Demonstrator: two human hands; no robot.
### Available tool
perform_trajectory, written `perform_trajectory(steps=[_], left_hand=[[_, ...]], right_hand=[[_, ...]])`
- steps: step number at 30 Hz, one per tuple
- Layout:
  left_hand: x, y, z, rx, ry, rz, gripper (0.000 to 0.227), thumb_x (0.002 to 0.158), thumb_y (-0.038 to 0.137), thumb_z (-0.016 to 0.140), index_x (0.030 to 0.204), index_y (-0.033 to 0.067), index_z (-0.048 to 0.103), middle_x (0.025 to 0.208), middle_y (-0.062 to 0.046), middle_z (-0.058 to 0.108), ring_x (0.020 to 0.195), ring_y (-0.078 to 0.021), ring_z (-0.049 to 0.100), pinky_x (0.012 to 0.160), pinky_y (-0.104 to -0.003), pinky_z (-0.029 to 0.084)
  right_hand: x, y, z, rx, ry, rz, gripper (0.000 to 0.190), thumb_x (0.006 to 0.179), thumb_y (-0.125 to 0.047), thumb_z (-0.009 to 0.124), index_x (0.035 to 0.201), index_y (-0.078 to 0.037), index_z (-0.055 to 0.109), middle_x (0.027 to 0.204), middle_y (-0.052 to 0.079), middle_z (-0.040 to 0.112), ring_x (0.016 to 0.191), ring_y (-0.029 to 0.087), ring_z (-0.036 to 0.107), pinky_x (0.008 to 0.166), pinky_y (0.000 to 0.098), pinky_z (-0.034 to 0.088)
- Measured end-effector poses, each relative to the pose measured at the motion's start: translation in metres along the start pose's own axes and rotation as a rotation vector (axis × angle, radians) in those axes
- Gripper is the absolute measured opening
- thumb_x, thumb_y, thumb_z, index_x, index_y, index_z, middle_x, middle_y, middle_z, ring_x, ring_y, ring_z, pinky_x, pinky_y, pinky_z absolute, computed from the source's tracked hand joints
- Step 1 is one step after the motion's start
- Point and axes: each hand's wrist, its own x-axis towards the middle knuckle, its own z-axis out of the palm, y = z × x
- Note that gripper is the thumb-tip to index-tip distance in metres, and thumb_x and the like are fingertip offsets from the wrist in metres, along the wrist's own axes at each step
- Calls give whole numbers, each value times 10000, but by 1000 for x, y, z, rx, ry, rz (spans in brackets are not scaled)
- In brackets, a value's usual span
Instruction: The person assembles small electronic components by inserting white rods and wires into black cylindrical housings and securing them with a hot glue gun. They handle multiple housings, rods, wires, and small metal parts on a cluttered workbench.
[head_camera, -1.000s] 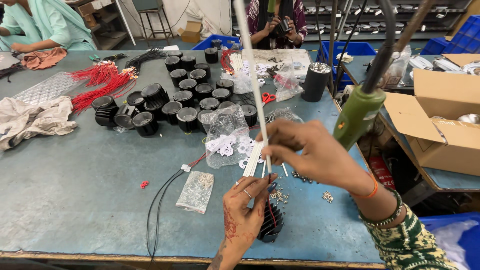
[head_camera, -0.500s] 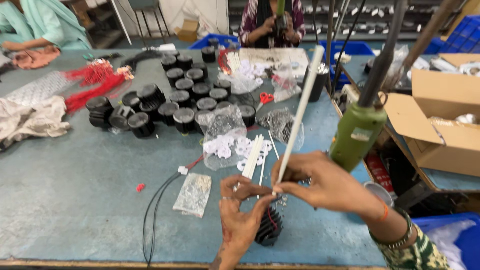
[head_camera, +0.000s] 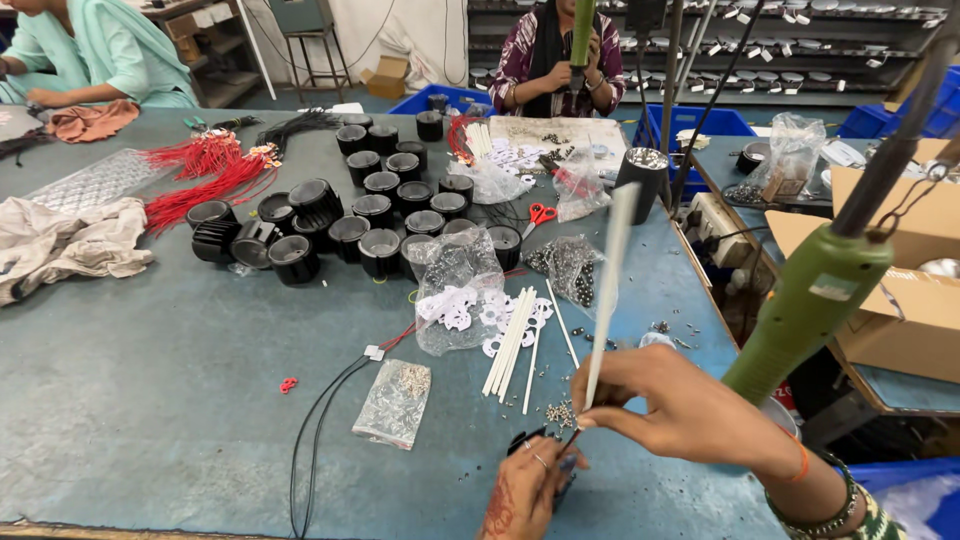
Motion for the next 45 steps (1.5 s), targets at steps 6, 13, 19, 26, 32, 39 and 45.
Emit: perform_trajectory(steps=[6,13,19,26,32,39,45], left_hand=[[6,-5,-4,91,-18,120,177,966,-2,665,1137,11,710,925,-119,721,923,-380,697,974,-457,543],[-5,14,-20,279,-80,144,287,838,81,787,1109,42,700,1302,-144,599,1315,-391,522,1073,-490,438],[2,18,-30,278,-41,-8,408,781,73,793,1174,69,686,1363,-137,580,1379,-379,482,1128,-478,396],[-13,18,-51,186,-36,-260,984,618,131,905,1478,111,427,1507,-146,448,1415,-379,422,1159,-452,352],[-21,2,-15,149,-1,-319,1104,601,109,917,1535,126,329,1547,-161,379,1400,-401,418,1138,-455,383],[-18,-7,-23,119,-93,-356,998,678,93,883,1537,164,381,1555,-128,414,1384,-398,490,1116,-435,451],[7,38,-53,-72,-118,-142,1013,691,79,884,1547,75,342,1563,-183,409,1433,-360,449,1155,-438,384]], right_hand=[[1,26,38,64,-127,12,108,858,-127,750,922,-54,704,800,70,763,760,228,768,690,342,587],[-9,55,51,55,-9,16,106,839,-99,737,926,-42,720,853,83,747,784,267,729,696,374,558],[-11,72,78,27,-39,2,126,848,-85,729,966,-43,722,909,95,758,841,298,746,721,378,578],[-16,97,109,66,-56,50,113,794,-77,771,901,-41,766,900,92,777,808,298,748,689,375,575],[-14,104,119,-13,-38,84,106,764,-119,818,851,-64,794,812,81,714,750,289,707,648,374,541],[-19,92,110,126,-155,177,302,803,-153,780,1082,-69,698,1051,86,657,805,274,720,705,372,582],[-22,95,114,39,-20,3,125,856,-87,717,965,-31,740,1015,111,702,861,332,704,714,417,553]])
